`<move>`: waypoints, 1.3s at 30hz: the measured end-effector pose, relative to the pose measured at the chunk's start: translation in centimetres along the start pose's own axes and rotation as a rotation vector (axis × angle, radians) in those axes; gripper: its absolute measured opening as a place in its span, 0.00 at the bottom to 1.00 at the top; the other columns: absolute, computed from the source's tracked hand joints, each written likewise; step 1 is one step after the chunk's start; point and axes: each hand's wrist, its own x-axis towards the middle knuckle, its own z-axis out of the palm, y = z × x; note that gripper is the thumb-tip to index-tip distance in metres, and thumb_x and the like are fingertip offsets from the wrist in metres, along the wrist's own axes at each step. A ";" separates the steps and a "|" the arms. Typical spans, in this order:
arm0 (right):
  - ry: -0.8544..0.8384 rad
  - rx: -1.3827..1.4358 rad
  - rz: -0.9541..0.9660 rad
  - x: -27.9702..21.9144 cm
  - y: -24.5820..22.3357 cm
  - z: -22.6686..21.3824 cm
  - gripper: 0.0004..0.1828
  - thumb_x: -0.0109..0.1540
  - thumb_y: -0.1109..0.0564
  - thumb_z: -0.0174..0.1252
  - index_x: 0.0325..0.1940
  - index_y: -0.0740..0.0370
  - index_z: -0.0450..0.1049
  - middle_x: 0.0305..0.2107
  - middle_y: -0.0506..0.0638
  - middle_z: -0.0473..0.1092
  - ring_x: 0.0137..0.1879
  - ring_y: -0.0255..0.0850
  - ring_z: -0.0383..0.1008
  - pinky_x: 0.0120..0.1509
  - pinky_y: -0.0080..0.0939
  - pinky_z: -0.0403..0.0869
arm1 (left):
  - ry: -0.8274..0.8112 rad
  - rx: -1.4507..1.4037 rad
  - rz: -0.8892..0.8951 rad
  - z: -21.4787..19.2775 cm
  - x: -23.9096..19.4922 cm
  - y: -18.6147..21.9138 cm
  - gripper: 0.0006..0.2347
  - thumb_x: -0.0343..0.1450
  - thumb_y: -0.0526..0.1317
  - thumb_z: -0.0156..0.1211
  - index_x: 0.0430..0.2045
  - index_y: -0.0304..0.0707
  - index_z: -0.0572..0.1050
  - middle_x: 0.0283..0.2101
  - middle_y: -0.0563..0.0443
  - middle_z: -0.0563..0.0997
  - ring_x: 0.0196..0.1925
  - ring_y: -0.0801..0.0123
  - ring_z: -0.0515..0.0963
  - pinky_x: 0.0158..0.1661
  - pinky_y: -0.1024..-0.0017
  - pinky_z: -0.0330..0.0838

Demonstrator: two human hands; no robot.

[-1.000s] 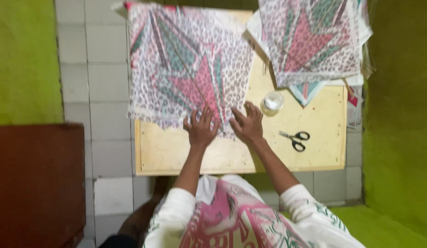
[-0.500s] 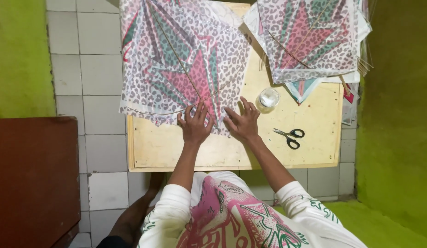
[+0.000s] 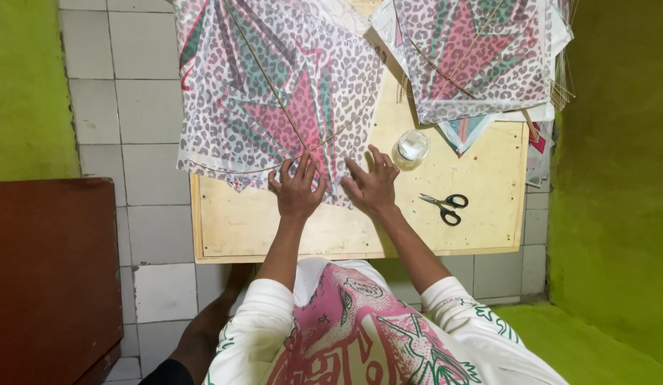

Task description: Finishing the assembly of a kite by applying adhesive to the sail edges and folding them over the bamboo frame.

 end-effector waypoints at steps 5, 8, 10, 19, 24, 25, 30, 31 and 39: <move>0.062 0.089 -0.298 -2.2 0.8 0.7 0.23 0.59 0.22 0.52 0.50 0.25 0.78 0.62 0.49 0.63 0.65 0.50 0.56 0.61 0.52 0.51 | 0.018 0.010 0.001 0.1 0.0 -0.1 0.14 0.65 0.50 0.60 0.43 0.55 0.81 0.58 0.60 0.80 0.56 0.57 0.74 0.52 0.46 0.54; 0.070 0.071 -0.309 -1.8 0.4 -0.2 0.23 0.59 0.23 0.51 0.49 0.27 0.78 0.61 0.47 0.63 0.64 0.49 0.57 0.60 0.51 0.52 | 0.011 0.007 0.000 -0.1 -0.2 0.0 0.14 0.65 0.50 0.60 0.42 0.54 0.81 0.57 0.60 0.80 0.55 0.57 0.74 0.52 0.46 0.54; 0.080 0.039 -0.284 -1.3 0.1 -0.5 0.22 0.61 0.25 0.50 0.51 0.29 0.78 0.60 0.47 0.62 0.63 0.48 0.56 0.59 0.50 0.52 | 0.009 0.000 -0.004 -0.1 -0.2 0.0 0.13 0.66 0.49 0.60 0.42 0.54 0.81 0.57 0.59 0.80 0.55 0.56 0.74 0.52 0.46 0.54; 0.061 -0.008 -0.263 -1.3 0.9 0.3 0.19 0.62 0.28 0.52 0.51 0.28 0.78 0.63 0.49 0.60 0.64 0.50 0.53 0.60 0.51 0.52 | 0.004 0.005 0.001 -0.5 -0.2 0.4 0.13 0.67 0.48 0.60 0.44 0.53 0.81 0.57 0.58 0.80 0.55 0.56 0.74 0.52 0.45 0.55; -0.206 -0.020 0.214 -0.3 0.3 0.1 0.29 0.68 0.29 0.45 0.70 0.35 0.67 0.66 0.54 0.50 0.68 0.55 0.46 0.64 0.67 0.52 | -0.028 0.005 -0.014 -0.2 -0.4 0.2 0.13 0.66 0.48 0.60 0.43 0.54 0.80 0.59 0.59 0.79 0.56 0.56 0.74 0.52 0.46 0.55; -0.209 -0.019 0.217 -0.3 0.1 -0.3 0.29 0.68 0.29 0.45 0.70 0.35 0.67 0.66 0.54 0.50 0.68 0.55 0.46 0.64 0.67 0.52 | -0.032 0.004 -0.014 -0.2 -0.5 0.2 0.13 0.66 0.48 0.60 0.43 0.54 0.80 0.59 0.59 0.79 0.56 0.56 0.74 0.52 0.46 0.55; -0.276 0.015 0.160 0.6 -0.2 -1.3 0.27 0.69 0.27 0.38 0.59 0.33 0.76 0.65 0.56 0.52 0.67 0.55 0.48 0.65 0.65 0.51 | -0.021 0.026 -0.011 0.2 -0.4 0.0 0.13 0.68 0.51 0.60 0.44 0.55 0.80 0.58 0.59 0.80 0.57 0.56 0.73 0.52 0.44 0.54; -0.281 0.016 0.153 0.1 -0.3 -1.2 0.27 0.69 0.27 0.38 0.59 0.33 0.76 0.65 0.56 0.52 0.67 0.55 0.48 0.65 0.65 0.51 | -0.020 0.030 -0.019 -0.1 -0.8 0.2 0.13 0.68 0.51 0.60 0.44 0.55 0.80 0.58 0.59 0.80 0.57 0.56 0.73 0.52 0.44 0.54; 0.255 -0.076 0.122 -2.0 4.7 -2.8 0.29 0.59 0.38 0.67 0.64 0.41 0.75 0.63 0.56 0.54 0.67 0.56 0.52 0.71 0.56 0.54 | -0.028 0.024 0.000 0.3 -0.6 -0.1 0.12 0.69 0.52 0.60 0.42 0.55 0.80 0.57 0.58 0.80 0.57 0.57 0.73 0.53 0.43 0.53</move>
